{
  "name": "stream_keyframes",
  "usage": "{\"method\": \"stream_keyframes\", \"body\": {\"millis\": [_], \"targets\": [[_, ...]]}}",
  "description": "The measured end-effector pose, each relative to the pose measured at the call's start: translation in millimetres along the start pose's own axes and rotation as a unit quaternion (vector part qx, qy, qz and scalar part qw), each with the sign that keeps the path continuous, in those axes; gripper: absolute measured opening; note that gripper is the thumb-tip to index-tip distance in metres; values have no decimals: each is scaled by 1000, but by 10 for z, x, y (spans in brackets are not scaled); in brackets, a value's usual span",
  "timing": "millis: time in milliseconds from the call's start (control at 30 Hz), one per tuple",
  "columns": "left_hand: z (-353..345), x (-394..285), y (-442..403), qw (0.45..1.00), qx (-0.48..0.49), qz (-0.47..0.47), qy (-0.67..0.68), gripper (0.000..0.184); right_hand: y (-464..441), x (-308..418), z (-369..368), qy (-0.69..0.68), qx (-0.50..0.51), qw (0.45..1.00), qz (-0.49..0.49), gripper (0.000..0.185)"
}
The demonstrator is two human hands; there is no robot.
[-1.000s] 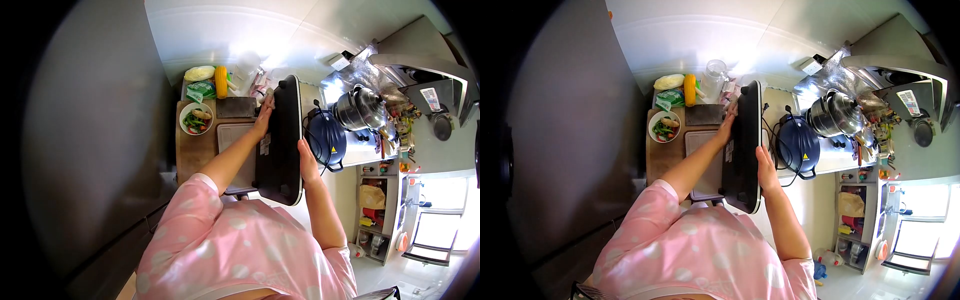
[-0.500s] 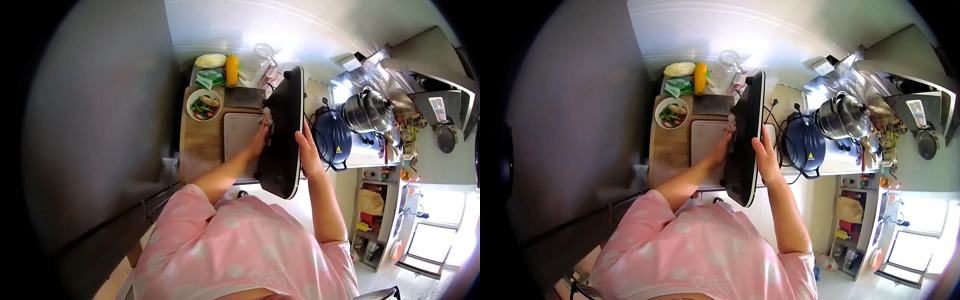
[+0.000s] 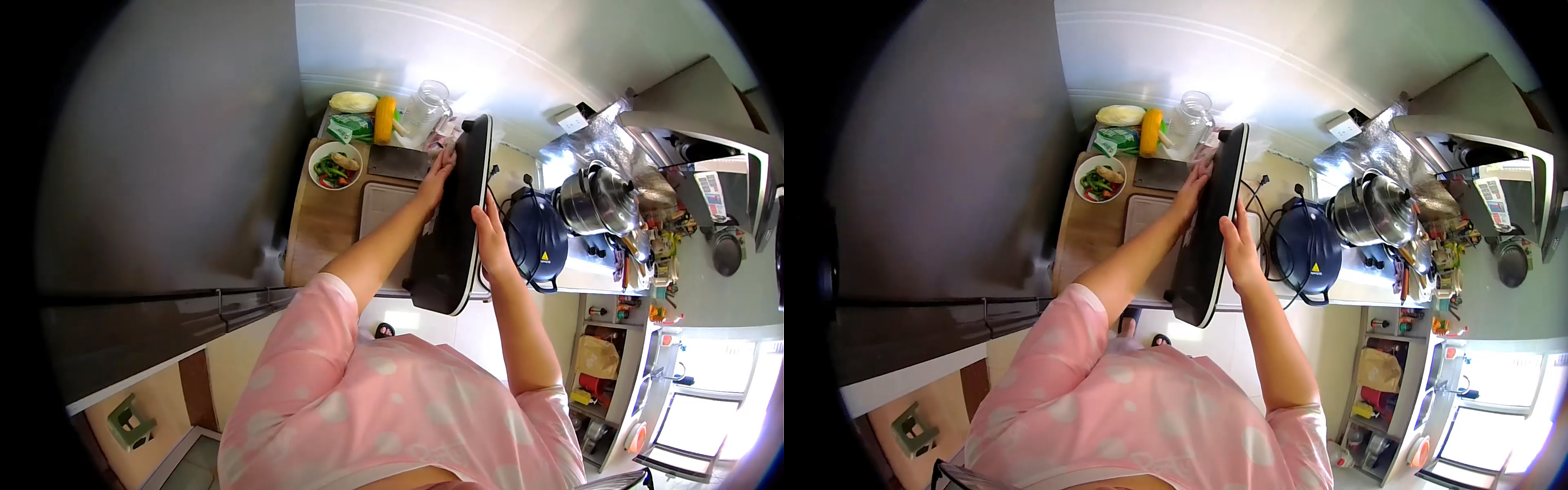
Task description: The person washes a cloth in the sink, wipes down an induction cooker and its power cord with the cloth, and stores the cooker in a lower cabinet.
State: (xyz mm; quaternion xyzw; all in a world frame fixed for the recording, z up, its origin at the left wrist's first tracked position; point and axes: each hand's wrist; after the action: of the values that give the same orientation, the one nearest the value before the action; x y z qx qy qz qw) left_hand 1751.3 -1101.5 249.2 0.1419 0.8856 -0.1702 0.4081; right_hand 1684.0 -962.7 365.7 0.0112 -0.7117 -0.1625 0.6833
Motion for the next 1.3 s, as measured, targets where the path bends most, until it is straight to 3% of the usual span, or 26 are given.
{"method": "stream_keyframes", "body": {"millis": [167,400,500,733,800,900,1000,1167,1300], "targets": [[-272,-374,372,998,-9,50,-25,51,-48,-161,217,-24,-8,1000,8,59],[-489,-624,1026,983,88,-77,-143,43,14,-68,192,-29,-8,999,15,57],[-587,-746,1207,961,105,-117,-229,36,-125,-191,318,48,26,997,50,56],[-754,-1082,1474,879,136,-209,-406,25,28,-70,239,-33,-30,998,-46,56],[-827,-1125,1586,857,136,-232,-440,22,82,0,237,-54,-8,998,-33,61],[-858,-1052,1718,834,138,-267,-463,24,57,-20,283,-78,7,997,-20,62],[-890,-998,1864,815,130,-291,-483,28,-24,-134,349,-5,-19,999,33,59],[-820,-879,2105,763,137,-329,-539,34,-53,-180,476,-31,42,998,21,67],[-770,-713,2316,747,124,-348,-553,35,-78,-268,556,-62,26,998,-17,69]]}}
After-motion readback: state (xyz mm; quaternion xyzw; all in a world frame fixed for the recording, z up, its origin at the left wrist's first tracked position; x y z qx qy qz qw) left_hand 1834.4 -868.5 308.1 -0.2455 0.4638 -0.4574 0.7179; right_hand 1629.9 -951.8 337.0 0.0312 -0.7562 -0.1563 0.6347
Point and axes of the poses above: each hand's wrist, its own y-axis away from the middle knuckle, its own z-axis out of the back of the hand, x = y × z, and after that the axes turned 5 degrees about -z, right-handed
